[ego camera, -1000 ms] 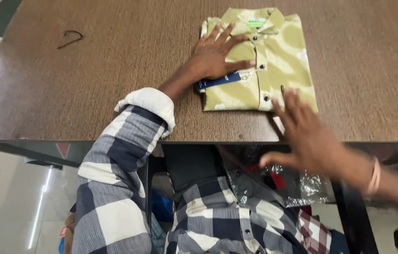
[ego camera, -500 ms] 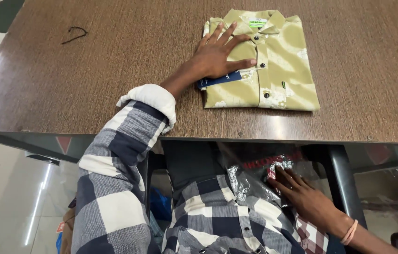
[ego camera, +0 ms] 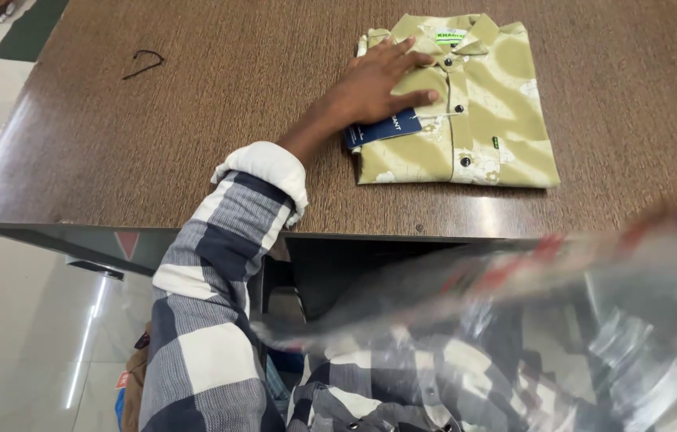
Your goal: The person picks up a folded shirt from a table, places it inside a clear plastic bag, seals the bag, and then smooths it down.
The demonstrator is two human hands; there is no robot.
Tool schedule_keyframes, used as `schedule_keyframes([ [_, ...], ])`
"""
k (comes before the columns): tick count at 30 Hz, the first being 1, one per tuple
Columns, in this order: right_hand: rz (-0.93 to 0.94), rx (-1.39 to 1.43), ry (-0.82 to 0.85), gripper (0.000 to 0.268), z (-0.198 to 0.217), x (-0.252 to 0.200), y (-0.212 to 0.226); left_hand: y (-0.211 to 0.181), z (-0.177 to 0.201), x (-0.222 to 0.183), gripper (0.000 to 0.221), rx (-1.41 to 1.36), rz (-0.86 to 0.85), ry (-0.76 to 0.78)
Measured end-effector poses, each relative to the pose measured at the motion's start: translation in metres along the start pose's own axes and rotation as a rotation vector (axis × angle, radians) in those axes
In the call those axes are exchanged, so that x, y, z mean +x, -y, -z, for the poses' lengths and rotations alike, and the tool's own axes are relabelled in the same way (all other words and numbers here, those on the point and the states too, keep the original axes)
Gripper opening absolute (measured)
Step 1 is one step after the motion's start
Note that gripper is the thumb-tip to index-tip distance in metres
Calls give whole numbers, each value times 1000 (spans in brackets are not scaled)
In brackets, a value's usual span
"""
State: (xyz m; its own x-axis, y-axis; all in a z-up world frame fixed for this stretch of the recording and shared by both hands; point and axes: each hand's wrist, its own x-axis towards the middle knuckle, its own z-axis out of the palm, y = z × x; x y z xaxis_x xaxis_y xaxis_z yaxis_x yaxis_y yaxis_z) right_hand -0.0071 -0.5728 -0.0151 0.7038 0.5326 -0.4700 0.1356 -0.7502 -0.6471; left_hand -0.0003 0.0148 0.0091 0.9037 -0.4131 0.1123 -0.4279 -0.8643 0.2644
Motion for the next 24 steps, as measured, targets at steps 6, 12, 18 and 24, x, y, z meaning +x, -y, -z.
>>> schedule_keyframes([
  [6, -386, 2, -255, 40, 123, 178, 5, 35, 11, 13, 77, -241, -29, -104],
  [12, 376, -96, -662, 31, 97, 198, 45, 90, -3, 31, 78, -639, -150, -464],
  [18, 384, 86, -896, 32, 76, 220, 40, 75, 14, 19, 81, -938, -57, -400],
  [24, 56, 306, -762, 34, 80, 236, -19, 115, -22, 42, 55, -967, -31, -505],
])
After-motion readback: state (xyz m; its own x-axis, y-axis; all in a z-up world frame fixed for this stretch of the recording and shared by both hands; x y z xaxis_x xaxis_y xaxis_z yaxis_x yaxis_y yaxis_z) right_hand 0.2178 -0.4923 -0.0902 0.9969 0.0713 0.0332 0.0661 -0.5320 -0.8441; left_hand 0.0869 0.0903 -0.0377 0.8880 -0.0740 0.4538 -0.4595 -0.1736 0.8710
